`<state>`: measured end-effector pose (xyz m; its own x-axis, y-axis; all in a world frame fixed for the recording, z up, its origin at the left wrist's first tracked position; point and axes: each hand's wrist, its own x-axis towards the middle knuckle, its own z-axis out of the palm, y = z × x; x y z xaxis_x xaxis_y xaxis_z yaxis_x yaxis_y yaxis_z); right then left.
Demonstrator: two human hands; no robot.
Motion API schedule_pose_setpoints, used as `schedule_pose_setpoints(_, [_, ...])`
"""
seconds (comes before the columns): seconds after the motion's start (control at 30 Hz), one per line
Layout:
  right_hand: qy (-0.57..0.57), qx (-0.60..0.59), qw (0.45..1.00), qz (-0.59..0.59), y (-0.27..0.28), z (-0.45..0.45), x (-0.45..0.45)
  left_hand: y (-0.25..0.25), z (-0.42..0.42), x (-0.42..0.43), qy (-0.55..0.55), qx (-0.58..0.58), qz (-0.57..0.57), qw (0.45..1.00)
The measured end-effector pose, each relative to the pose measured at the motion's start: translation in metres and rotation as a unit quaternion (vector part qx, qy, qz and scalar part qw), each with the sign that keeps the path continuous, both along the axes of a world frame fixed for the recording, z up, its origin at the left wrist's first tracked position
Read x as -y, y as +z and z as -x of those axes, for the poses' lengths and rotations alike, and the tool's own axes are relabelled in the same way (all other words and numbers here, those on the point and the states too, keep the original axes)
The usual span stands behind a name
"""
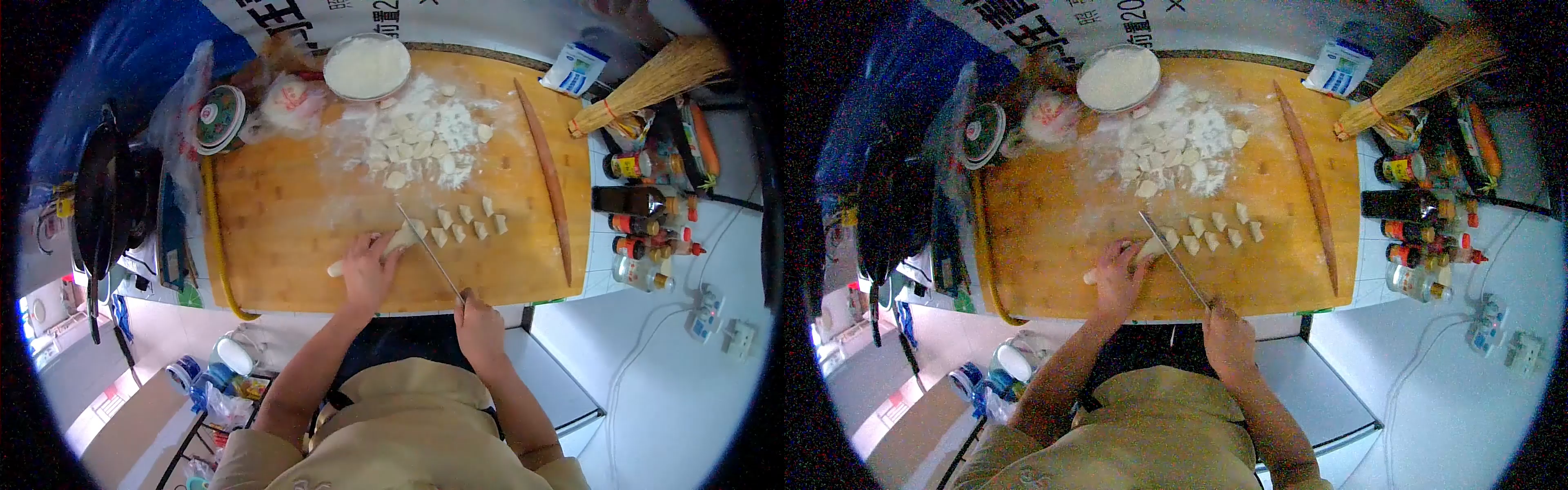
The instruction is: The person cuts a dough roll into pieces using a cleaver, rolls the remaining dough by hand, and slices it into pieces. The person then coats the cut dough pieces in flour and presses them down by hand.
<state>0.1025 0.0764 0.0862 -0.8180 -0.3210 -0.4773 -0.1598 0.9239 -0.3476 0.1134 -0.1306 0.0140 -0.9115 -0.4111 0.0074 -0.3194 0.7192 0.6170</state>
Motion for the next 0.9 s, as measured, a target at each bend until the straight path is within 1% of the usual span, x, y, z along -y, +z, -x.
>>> schedule_pose_setpoints(0.07, [-0.006,-0.005,1.0,0.001,-0.01,0.003,0.005,-0.002,-0.006,-0.001,-0.003,-0.021,-0.003,1.0])
schedule_pose_setpoints(0.13, [-0.014,-0.011,1.0,0.001,-0.013,0.006,0.007,-0.002,-0.011,-0.003,0.005,-0.031,-0.054,0.998])
schedule_pose_setpoints(0.23, [-0.002,-0.023,1.0,0.009,-0.015,0.008,0.005,0.005,-0.018,-0.005,-0.009,-0.02,-0.051,0.998])
schedule_pose_setpoints(0.3, [-0.015,-0.061,0.996,0.055,-0.019,0.007,0.002,0.006,-0.023,-0.007,-0.012,0.001,-0.048,0.999])
schedule_pose_setpoints(0.33, [-0.015,-0.063,0.996,0.054,-0.016,0.006,0.0,0.006,-0.024,-0.008,-0.012,0.023,-0.045,0.999])
schedule_pose_setpoints(0.4, [-0.053,-0.049,0.993,0.09,-0.004,0.002,-0.002,0.007,-0.026,-0.011,-0.008,0.017,-0.034,0.999])
schedule_pose_setpoints(0.5, [-0.041,-0.017,0.995,0.09,0.017,-0.007,-0.008,0.005,-0.031,-0.014,0.005,0.012,-0.029,1.0])
schedule_pose_setpoints(0.6, [-0.002,-0.027,0.995,0.099,0.019,-0.013,-0.013,0.006,-0.03,-0.015,0.015,0.009,-0.027,0.999])
schedule_pose_setpoints(0.7, [0.024,0.006,0.998,0.063,0.013,-0.012,-0.013,0.004,-0.032,-0.015,0.022,0.003,-0.02,1.0])
schedule_pose_setpoints(0.77, [0.03,-0.001,0.998,0.057,0.01,-0.012,-0.011,0.001,-0.033,-0.015,0.027,-0.003,-0.02,0.999])
schedule_pose_setpoints(0.83, [0.035,-0.009,0.998,0.05,0.009,-0.01,-0.01,-0.001,-0.032,-0.018,0.039,-0.044,-0.009,0.998])
schedule_pose_setpoints(0.9, [0.043,0.004,0.999,0.02,0.009,-0.007,-0.008,-0.003,-0.032,-0.018,0.042,-0.048,-0.012,0.998])
